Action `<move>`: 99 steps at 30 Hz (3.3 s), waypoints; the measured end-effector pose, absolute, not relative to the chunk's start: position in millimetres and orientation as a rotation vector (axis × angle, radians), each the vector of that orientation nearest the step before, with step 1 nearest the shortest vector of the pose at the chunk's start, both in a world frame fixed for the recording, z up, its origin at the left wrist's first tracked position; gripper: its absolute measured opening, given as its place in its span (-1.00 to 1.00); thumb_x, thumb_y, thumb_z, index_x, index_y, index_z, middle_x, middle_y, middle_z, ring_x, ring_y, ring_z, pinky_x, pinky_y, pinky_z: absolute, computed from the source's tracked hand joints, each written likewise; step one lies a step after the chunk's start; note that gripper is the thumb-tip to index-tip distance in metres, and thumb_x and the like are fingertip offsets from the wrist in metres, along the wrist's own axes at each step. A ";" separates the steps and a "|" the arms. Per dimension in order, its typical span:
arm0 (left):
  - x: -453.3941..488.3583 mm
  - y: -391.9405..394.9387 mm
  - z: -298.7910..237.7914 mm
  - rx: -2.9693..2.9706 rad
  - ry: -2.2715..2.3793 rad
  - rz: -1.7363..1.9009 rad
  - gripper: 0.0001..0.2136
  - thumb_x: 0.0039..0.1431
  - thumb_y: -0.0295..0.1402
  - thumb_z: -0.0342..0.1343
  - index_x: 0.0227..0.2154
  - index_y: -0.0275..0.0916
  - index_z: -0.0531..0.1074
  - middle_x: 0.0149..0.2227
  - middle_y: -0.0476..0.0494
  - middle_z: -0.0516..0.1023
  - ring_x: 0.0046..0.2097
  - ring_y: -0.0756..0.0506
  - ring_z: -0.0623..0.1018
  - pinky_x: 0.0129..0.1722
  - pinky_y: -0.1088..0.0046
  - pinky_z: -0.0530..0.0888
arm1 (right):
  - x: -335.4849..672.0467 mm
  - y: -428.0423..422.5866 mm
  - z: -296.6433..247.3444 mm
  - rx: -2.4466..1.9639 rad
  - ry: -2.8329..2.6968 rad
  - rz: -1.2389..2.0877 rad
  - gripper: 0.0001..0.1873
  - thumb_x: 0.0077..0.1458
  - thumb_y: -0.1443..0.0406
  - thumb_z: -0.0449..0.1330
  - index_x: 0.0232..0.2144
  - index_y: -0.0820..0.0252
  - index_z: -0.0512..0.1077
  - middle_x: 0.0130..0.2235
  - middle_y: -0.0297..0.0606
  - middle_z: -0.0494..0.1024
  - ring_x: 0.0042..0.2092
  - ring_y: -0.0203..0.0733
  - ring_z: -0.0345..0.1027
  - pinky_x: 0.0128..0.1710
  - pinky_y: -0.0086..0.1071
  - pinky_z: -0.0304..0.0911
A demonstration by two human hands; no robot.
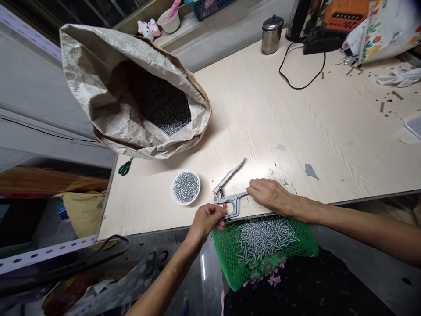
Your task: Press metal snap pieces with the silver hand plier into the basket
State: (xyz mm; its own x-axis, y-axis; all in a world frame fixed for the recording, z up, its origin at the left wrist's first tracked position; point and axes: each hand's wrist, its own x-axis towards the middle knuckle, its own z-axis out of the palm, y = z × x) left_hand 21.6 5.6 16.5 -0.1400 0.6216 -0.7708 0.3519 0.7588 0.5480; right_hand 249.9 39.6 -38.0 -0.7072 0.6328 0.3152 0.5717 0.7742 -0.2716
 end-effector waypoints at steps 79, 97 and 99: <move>26.2 20.0 18.7 1.917 2.000 -0.253 -0.72 0.18 -0.21 0.01 -0.38 -0.30 0.55 -0.40 -0.25 0.58 -0.30 -0.17 0.55 -0.37 0.42 0.34 | 259.4 31.9 -37.5 -1.234 -2.490 0.374 -0.69 0.28 0.29 -0.06 -0.05 0.12 0.41 -0.14 -0.12 0.38 -0.07 -0.05 0.15 -0.03 -0.11 0.11; 8.2 -119.1 -16.9 2.073 1.874 0.510 -0.68 0.26 -0.13 -0.05 -0.09 -0.24 0.38 -0.29 -0.17 0.42 -0.29 -0.13 0.51 -0.41 0.43 0.44 | 297.5 -69.8 -24.4 -1.720 -1.812 0.159 -0.73 0.21 0.17 0.06 -0.09 0.11 0.40 -0.20 -0.12 0.42 -0.16 -0.03 0.31 -0.17 -0.09 0.29; 4.6 -133.4 -25.9 1.866 1.995 0.471 -0.56 0.21 -0.06 -0.03 0.01 -0.27 0.30 -0.25 -0.21 0.42 -0.31 -0.15 0.52 -0.47 0.38 0.45 | 311.8 -103.6 -34.5 -1.998 -1.624 0.305 -0.62 0.15 0.06 0.09 -0.08 0.16 0.37 -0.21 -0.11 0.43 -0.30 -0.09 0.33 -0.32 -0.20 0.30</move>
